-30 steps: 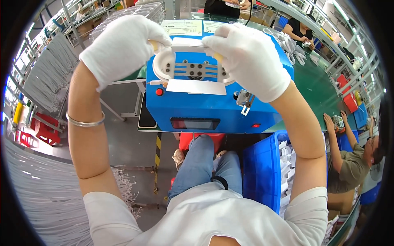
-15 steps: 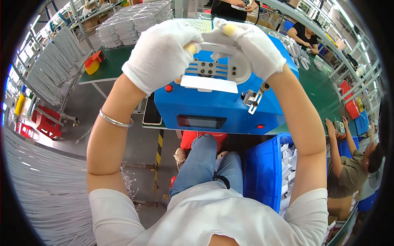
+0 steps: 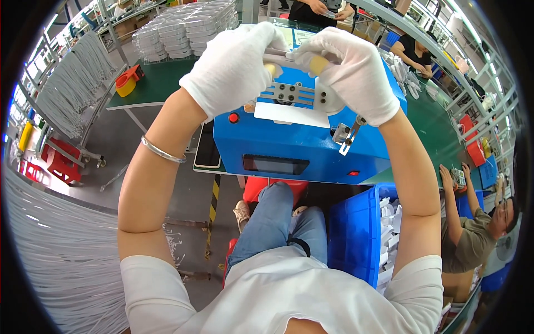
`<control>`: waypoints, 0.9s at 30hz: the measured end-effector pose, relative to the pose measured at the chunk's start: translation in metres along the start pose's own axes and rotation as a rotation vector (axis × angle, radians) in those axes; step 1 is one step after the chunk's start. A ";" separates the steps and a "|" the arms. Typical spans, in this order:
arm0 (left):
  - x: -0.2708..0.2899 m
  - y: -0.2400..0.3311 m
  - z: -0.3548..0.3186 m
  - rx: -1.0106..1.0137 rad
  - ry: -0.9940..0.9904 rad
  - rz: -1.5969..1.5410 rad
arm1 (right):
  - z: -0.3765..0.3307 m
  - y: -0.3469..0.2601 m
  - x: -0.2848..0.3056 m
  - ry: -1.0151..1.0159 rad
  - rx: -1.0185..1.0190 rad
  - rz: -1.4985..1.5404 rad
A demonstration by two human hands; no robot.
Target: Processing and assembling white cables using a factory machine and connectors.
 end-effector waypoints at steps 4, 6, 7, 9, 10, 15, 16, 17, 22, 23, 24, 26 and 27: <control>-0.002 -0.002 0.000 0.006 0.026 -0.086 | 0.001 -0.012 -0.001 0.051 0.136 -0.182; -0.001 0.000 -0.001 -0.060 0.082 -0.066 | -0.001 -0.026 -0.002 0.060 0.327 -0.445; -0.001 0.001 -0.001 -0.081 0.091 -0.063 | -0.003 -0.031 -0.004 0.059 0.327 -0.444; 0.002 0.002 -0.002 -0.100 0.101 -0.060 | -0.008 -0.039 -0.009 0.030 0.340 -0.625; 0.004 0.004 -0.002 -0.092 0.091 -0.068 | -0.006 -0.036 -0.008 0.031 0.340 -0.627; 0.002 0.003 -0.006 0.030 0.028 -0.116 | 0.014 0.000 -0.011 -0.217 -0.374 0.267; 0.005 0.007 -0.007 0.016 0.072 -0.102 | 0.016 0.007 -0.015 -0.253 -0.351 0.264; 0.009 0.011 -0.008 0.002 0.116 -0.087 | 0.014 0.011 -0.015 -0.247 -0.348 0.261; -0.014 -0.023 -0.075 0.453 0.414 -0.578 | 0.007 0.023 -0.014 -0.204 -0.372 0.411; -0.024 0.001 -0.075 0.564 0.301 -0.919 | 0.004 0.025 -0.014 -0.199 -0.358 0.603; -0.025 0.006 -0.079 0.532 0.342 -0.916 | -0.002 0.031 -0.010 -0.202 -0.274 0.627; -0.024 0.014 -0.082 0.494 0.427 -0.886 | 0.001 0.031 -0.009 -0.264 -0.254 0.577; -0.026 0.018 -0.081 0.491 0.428 -0.884 | 0.002 0.030 -0.009 -0.324 -0.235 0.524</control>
Point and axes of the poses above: each hand's wrist, its own z-axis towards the middle knuckle, its own x-axis out of the back of the hand, y = z × x, the point moved 4 cm from there along z, towards the middle knuckle, and after that the axes turned 1 degree about -y, right-handed, at the moved point
